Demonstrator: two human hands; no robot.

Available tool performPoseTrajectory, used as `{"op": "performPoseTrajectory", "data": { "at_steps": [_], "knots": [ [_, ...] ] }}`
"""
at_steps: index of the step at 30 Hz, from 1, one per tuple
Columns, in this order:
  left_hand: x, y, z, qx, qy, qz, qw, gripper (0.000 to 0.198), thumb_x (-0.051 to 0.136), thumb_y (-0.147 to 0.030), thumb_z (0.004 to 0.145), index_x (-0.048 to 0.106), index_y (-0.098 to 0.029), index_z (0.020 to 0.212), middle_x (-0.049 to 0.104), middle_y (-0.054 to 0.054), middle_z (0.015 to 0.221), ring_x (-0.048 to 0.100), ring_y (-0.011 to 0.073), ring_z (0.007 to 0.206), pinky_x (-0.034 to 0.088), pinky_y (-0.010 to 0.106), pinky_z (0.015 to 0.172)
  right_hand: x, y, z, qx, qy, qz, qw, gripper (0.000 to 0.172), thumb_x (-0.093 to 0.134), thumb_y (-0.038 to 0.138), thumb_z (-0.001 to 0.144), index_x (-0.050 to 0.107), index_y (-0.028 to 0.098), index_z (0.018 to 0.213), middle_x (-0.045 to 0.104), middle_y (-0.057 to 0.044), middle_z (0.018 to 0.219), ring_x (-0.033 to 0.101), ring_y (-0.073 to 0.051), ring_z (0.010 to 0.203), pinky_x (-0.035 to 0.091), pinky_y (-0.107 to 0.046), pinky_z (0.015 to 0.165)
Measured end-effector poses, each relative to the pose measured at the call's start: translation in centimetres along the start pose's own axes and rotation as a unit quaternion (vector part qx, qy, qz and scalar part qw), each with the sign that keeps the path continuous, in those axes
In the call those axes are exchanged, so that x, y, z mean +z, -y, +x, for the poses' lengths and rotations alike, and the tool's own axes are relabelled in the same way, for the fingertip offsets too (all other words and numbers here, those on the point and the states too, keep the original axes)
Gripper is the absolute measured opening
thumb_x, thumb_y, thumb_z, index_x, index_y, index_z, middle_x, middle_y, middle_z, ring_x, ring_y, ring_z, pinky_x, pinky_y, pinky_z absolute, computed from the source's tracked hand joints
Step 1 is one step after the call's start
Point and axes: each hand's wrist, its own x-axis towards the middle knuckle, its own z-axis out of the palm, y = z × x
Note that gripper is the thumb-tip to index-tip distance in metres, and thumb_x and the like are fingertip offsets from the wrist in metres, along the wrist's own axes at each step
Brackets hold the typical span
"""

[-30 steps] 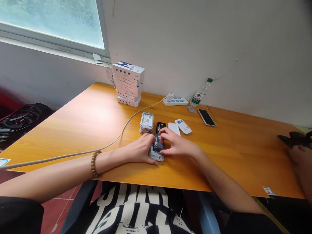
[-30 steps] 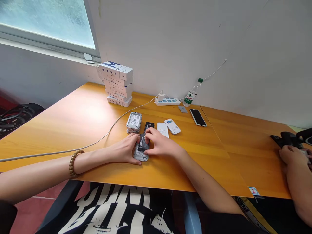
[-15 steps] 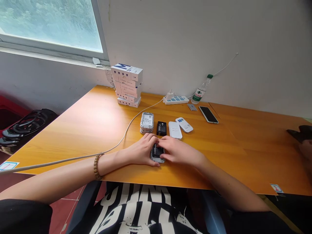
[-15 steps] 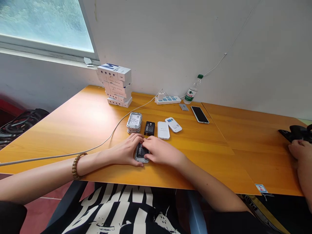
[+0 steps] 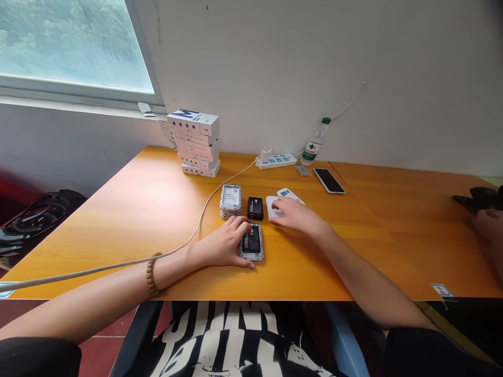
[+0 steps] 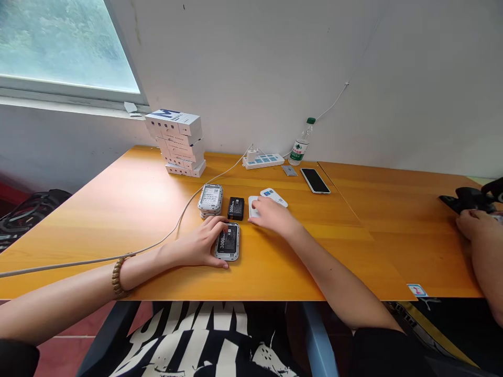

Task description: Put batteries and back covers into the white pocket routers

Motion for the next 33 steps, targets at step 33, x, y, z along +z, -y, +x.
{"op": "performPoseTrajectory", "data": {
  "at_steps": [33],
  "knots": [
    [-0.5,0.4,-0.3,0.003,0.013,-0.047,0.999,0.086,0.086,-0.072,0.072,0.053,-0.02,0.133,0.057,0.02,0.142,0.056,0.0414,0.133,0.052,0.058,0.109,-1.2,3.2,-2.3,-0.084,0.307,0.373,0.871,0.026,0.073,0.033,0.085,0.062,0.023,0.105,0.071,0.003,0.072,0.068,-0.018,0.065,0.054,-0.03,0.068]
  ]
}}
